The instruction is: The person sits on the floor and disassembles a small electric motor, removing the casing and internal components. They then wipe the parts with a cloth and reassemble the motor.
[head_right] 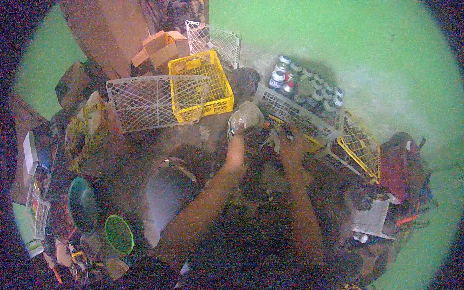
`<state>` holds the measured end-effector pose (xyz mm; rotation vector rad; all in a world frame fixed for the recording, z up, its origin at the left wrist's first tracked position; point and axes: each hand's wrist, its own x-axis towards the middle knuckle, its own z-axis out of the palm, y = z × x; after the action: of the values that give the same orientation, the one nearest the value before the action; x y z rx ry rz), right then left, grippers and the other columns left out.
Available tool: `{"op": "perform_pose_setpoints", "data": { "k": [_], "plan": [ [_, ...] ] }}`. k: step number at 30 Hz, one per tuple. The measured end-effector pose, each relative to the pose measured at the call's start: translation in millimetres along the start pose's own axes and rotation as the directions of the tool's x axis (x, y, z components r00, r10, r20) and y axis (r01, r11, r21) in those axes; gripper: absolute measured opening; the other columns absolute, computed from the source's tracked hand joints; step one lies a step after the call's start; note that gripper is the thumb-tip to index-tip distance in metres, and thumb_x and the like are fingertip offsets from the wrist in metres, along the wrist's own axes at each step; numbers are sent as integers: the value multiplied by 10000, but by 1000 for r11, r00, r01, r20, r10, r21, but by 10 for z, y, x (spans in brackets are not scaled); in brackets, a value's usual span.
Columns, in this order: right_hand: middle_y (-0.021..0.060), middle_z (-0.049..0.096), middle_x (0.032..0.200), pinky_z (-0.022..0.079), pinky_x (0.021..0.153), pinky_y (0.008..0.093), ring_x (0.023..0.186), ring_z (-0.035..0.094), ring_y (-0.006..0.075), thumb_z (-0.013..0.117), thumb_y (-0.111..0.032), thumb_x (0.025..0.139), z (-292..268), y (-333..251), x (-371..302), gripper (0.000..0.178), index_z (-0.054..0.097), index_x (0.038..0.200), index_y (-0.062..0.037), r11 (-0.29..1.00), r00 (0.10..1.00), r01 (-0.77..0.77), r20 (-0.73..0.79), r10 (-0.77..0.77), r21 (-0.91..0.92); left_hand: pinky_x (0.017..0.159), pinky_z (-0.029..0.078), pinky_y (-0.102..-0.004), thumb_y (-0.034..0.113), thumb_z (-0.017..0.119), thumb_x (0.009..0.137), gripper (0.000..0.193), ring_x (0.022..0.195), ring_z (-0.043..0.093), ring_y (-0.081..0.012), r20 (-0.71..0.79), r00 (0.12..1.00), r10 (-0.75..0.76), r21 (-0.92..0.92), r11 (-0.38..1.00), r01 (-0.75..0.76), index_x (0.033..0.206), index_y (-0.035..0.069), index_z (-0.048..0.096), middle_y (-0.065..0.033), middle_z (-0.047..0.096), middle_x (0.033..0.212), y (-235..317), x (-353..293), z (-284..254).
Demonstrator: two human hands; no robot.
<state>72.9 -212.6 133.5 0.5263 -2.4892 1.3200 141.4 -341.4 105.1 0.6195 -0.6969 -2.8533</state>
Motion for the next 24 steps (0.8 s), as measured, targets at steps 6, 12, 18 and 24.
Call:
{"op": "perform_pose_setpoints", "data": {
  "k": [6,12,18,24],
  "plan": [
    [185,716,1041,529,845,388,916,695,356,728,-144,848,812,697,223,260,708,1070,-11,922,985,170,52,-162,-348,1039,415,-432,525,339,1034,621,1279,480,-294,-235,959,160,233,967,-104,1421,55,465,-136,510,1396,249,-78,-42],
    [227,647,1223,479,970,449,1126,615,418,654,-112,876,677,590,14,500,544,1363,-83,972,915,101,404,-7,-214,1039,413,-391,455,368,1054,580,1203,550,-238,-186,974,128,159,982,-98,1384,-5,494,-144,571,1336,290,-217,70],
    [242,637,1237,468,1014,480,1180,593,408,677,-190,862,94,459,-59,543,541,1371,-61,980,899,128,434,-50,-153,1030,420,-454,563,368,1017,646,1188,551,-255,11,1000,8,42,999,-9,1410,59,456,-120,595,1287,128,174,-132],
    [238,626,1266,457,1024,484,1203,583,406,680,-259,878,-423,427,-263,577,515,1385,-41,942,813,271,571,-113,-200,982,449,-462,621,370,991,662,1133,575,-278,-37,999,4,111,994,0,1358,83,488,-104,645,1195,-87,424,-78]
  ]
}}
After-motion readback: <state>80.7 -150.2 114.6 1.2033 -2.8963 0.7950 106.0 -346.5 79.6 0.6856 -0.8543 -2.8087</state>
